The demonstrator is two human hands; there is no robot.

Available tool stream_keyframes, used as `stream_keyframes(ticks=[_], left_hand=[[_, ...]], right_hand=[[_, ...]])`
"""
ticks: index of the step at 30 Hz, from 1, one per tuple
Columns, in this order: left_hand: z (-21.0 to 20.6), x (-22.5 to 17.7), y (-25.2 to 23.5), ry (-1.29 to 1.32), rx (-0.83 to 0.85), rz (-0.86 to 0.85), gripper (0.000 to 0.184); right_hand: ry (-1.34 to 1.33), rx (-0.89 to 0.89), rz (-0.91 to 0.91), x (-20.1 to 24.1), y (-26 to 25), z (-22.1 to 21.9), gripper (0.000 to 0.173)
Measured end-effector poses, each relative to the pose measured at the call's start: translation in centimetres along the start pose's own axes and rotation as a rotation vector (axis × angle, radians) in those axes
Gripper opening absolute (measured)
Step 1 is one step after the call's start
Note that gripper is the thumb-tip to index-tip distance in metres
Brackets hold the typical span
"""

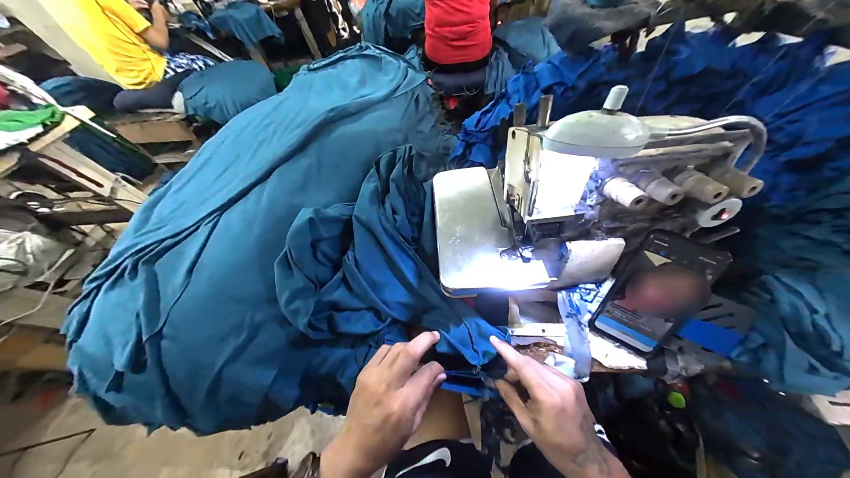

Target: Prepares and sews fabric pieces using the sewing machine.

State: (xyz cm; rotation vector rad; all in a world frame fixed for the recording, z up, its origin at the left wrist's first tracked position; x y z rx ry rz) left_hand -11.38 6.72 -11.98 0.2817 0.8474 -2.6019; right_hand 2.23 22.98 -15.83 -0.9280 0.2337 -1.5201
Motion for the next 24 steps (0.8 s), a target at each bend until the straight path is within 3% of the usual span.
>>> stream_keyframes(ticks=[5,10,15,17,20,23,24], left_hand=[[0.9,-1.4,-3.2,0.008,0.158,-0.076,0.027],[-1.1,0.9,-3.3,0.245,0.285,-0.11,0.023],[-1.0,1.5,-3.8,0.502,0.388,0.023,0.017],[-0.5,1.1,-4.1,0.564,0.401,0.088,0.017],[0.9,-0.2,-4.6,0.479,0.33,0.182,0.019],[0.6,-0.1,-3.0,0.266,0.108,0.019,0.012],[0.6,-0.4,-2.6,0.193,0.032,0.016,0.017]], right_hand=[[0.089,0.032,0.034,-0.5,-1.3,0.3,0.027],[0.089,0.033,-0.009,-1.2,-1.5,0.7,0.023],[0.003,0.093,-0.133,-1.4,-1.6,1.3,0.025],[-0.006,0.036,-0.095,-1.3,-1.5,1.6,0.023],[-0.049,-0.042,-0.06,-0.9,-1.8,2.2,0.018],[-0.144,-0.093,-0.019,-0.3,-2.0,3.0,0.018],[-0.186,-0.111,0.004,0.0,-2.0,3.2,0.016]])
Point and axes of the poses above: each hand's wrist, its own y-axis away from the middle knuckle, its own z-axis out of the back of the hand, x = y × z, the point moved 6 cm from there along -y, towards the middle knuckle, and after that the axes turned 11 degrees about z, right-handed, at the moved point
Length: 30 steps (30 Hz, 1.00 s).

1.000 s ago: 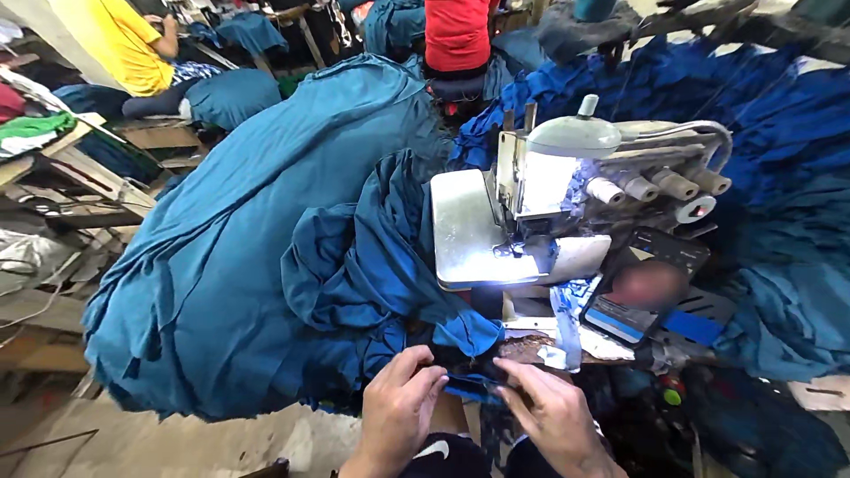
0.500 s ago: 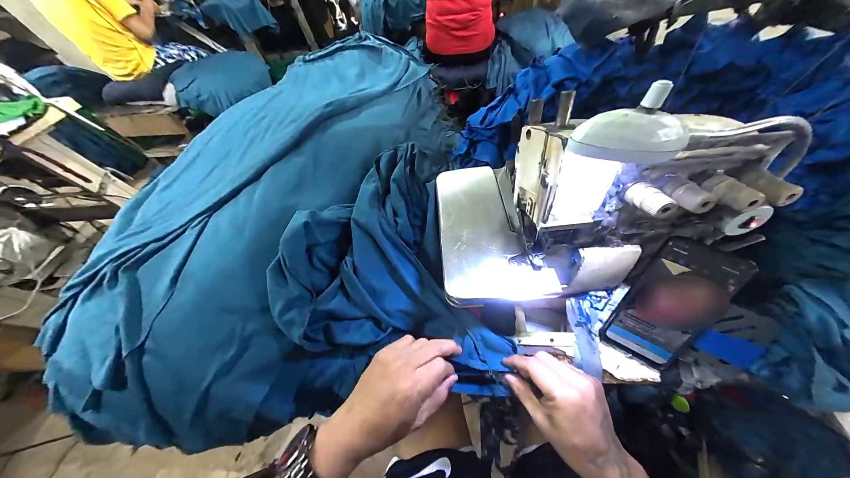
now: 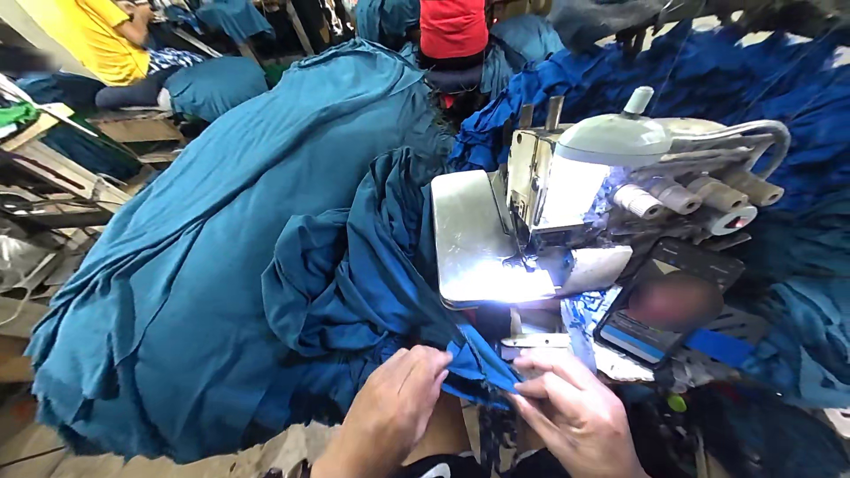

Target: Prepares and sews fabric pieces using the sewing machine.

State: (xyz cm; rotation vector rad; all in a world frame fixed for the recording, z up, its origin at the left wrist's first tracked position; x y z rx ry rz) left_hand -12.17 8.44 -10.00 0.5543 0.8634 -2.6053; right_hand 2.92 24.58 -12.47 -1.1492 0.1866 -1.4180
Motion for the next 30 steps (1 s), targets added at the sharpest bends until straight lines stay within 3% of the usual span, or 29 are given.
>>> stream_keyframes(ticks=[3,6,8,11,13,16,20,30], left_hand=[[-0.4,-1.2,0.6,-0.019,-0.194,0.242,0.022],[-0.5,-3.3,-1.2,0.437,-0.205,0.56,0.018],[0.2,-5.2,-4.7,0.521,-0.18,0.464,0.017],[0.7,-6.4,-11.4,0.068,-0.179,0.071,0.017],[-0.8,-5.1,-14.6,-0.166,-0.127,-0.032,0.017],[-2.8,-2.3,-15.5,-0.35,-0.06,0.138,0.025],[-3.3,-1.3,-14.3,-0.301,-0.052,0.343,0.024],[-4.0,-0.7,-16.3,-0.284,-0.08,0.265,0.019]], right_hand=[[-0.118,0.008,-0.072,1.3,-0.1,0.4,0.014],[-0.288,0.051,-0.275,2.2,-1.0,0.7,0.014],[-0.421,0.028,-0.314,2.2,-2.0,1.5,0.015],[-0.558,-0.14,-0.392,0.5,-3.9,2.4,0.015],[-0.549,-0.235,-0.545,-1.8,-4.4,1.1,0.014],[-0.538,-0.231,-0.642,-3.6,-3.6,-0.3,0.014],[-0.686,-0.315,-0.551,-3.9,-1.3,0.7,0.014],[-0.791,-0.412,-0.581,-4.5,-2.5,-0.4,0.012]])
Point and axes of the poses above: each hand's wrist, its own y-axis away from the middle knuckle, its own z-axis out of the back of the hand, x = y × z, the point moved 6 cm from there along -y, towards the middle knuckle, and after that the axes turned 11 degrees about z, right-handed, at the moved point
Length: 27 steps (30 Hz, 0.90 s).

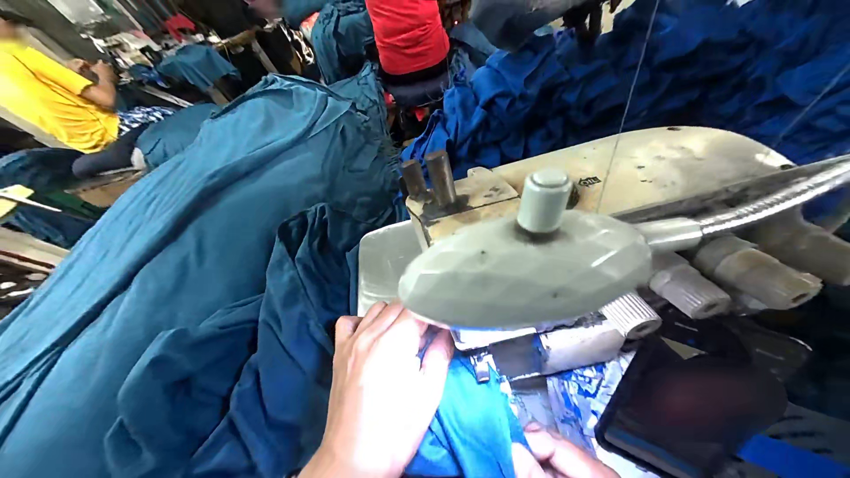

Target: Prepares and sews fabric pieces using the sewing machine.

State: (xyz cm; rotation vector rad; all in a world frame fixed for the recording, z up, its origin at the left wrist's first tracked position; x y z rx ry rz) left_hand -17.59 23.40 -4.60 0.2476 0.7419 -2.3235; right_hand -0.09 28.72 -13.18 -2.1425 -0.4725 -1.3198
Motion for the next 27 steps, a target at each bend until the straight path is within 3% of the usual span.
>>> stream_keyframes(ticks=[3,5,8,11,17,21,25,27], left_hand=[[2.0,-0.7,1.2,0.02,0.01,-0.078,0.024],[3.0,-1.3,3.1,0.069,0.141,-0.065,0.031],[3.1,-0.6,4.0,0.249,0.246,0.011,0.024],[3.9,1.2,3.2,0.399,0.209,0.077,0.021],[2.9,0.8,4.8,0.293,0.141,0.024,0.018],[1.8,1.8,1.8,0.251,0.109,-0.006,0.023],[4.1,0.5,0.7,0.324,0.081,-0.006,0.016],[5.1,-0.1,1.3,0.409,0.119,0.008,0.014]], right_hand=[[0.001,-0.002,0.004,0.0,0.1,-0.2,0.01],[0.039,0.008,0.012,0.0,0.0,-0.1,0.009],[0.078,0.002,-0.014,0.6,0.2,-0.1,0.008],[0.073,-0.01,-0.022,0.9,0.3,-0.4,0.006],[0.079,-0.061,0.003,0.6,1.1,0.1,0.008],[0.126,-0.084,-0.029,0.5,0.1,-0.7,0.011],[0.135,-0.154,-0.095,0.2,-1.4,-1.6,0.027],[0.18,-0.142,-0.04,0.5,-1.5,-1.2,0.025]])
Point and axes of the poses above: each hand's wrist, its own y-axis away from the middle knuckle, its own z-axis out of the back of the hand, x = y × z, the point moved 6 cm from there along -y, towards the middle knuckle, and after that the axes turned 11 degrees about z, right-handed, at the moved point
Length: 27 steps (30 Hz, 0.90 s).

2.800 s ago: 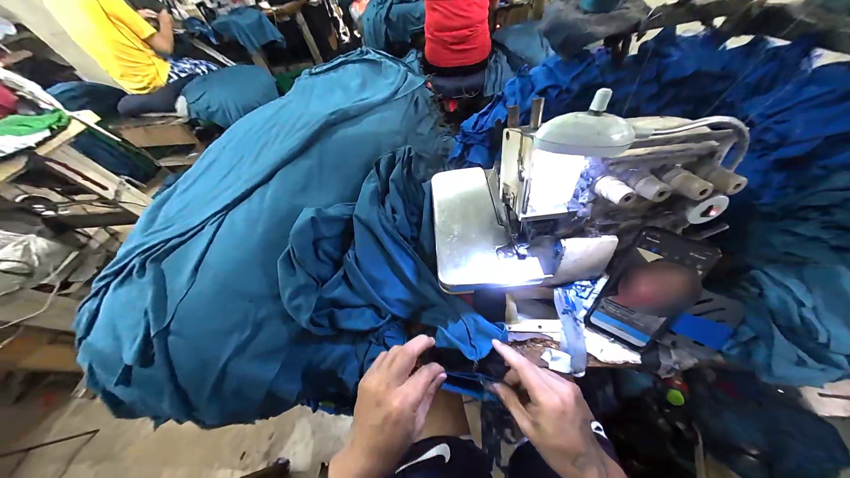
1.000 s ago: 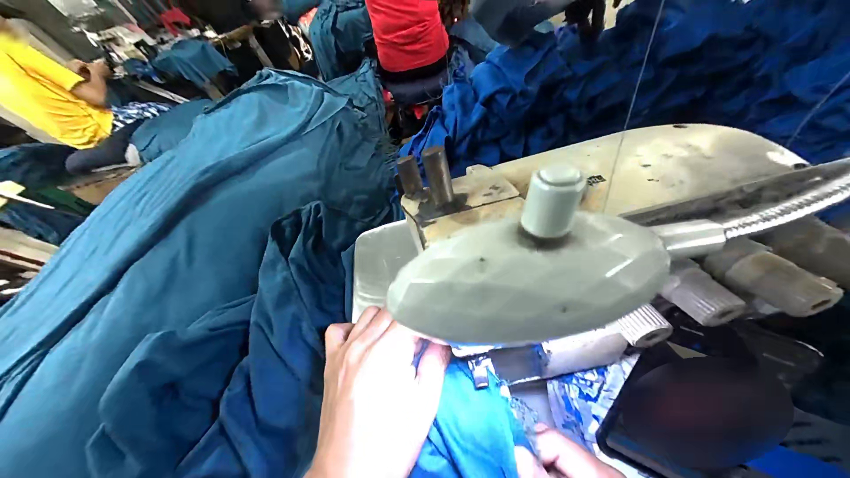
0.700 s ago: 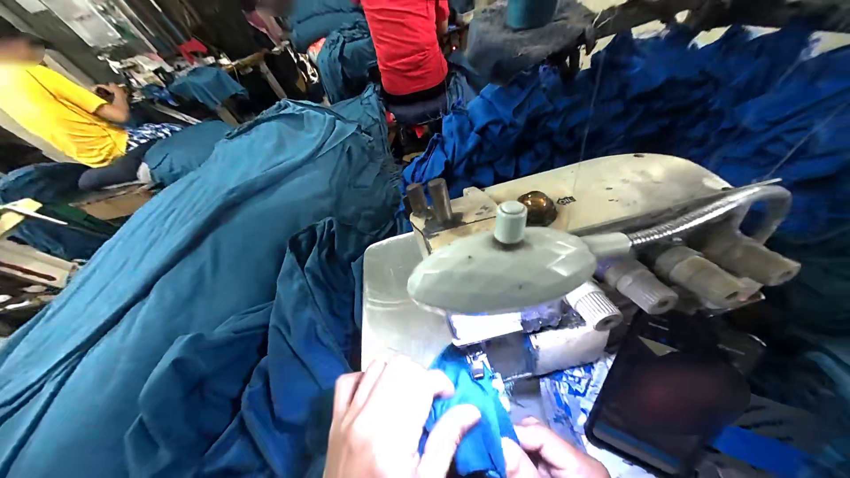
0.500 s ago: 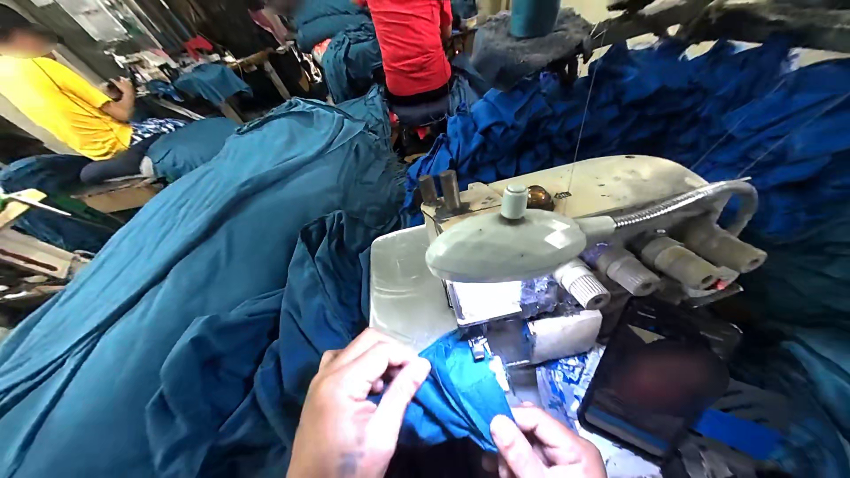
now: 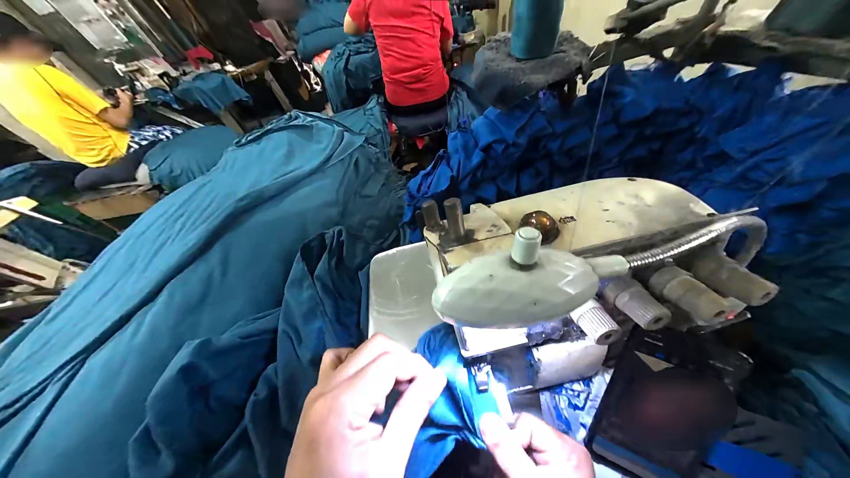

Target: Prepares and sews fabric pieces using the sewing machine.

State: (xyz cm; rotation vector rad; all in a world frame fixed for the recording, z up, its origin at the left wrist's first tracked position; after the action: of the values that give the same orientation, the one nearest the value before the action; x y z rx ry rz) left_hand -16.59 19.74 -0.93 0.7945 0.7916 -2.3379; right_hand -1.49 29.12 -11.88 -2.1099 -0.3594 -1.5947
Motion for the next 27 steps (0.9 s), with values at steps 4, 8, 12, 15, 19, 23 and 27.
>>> stream_keyframes(ticks=[4,8,12,15,19,23,27], left_hand=[[0.6,-1.4,0.5,0.061,0.056,-0.015,0.013],[0.1,-2.5,0.7,0.023,0.037,-0.069,0.018],[1.4,-3.1,1.3,0.01,-0.014,-0.143,0.028],[0.5,-2.2,1.4,-0.127,0.028,-0.282,0.027],[-0.8,-0.1,0.1,-0.324,0.03,-0.468,0.026],[1.1,-0.5,-0.9,-0.285,0.034,-0.456,0.027],[0.3,-0.1,-0.6,-0.303,0.185,-0.48,0.025]], right_hand=[[0.261,0.165,0.384,4.3,-2.1,0.3,0.028],[0.275,0.411,0.417,6.0,-4.2,-1.6,0.021],[-0.124,0.566,-0.019,5.2,-3.3,-1.2,0.017],[-0.107,0.496,-0.146,4.2,-3.0,-0.6,0.011],[-0.061,0.515,-0.026,4.5,-3.2,-0.4,0.019],[-0.095,0.558,0.014,4.4,-3.0,0.0,0.023],[-0.293,0.582,-0.027,3.8,-3.1,0.2,0.026]])
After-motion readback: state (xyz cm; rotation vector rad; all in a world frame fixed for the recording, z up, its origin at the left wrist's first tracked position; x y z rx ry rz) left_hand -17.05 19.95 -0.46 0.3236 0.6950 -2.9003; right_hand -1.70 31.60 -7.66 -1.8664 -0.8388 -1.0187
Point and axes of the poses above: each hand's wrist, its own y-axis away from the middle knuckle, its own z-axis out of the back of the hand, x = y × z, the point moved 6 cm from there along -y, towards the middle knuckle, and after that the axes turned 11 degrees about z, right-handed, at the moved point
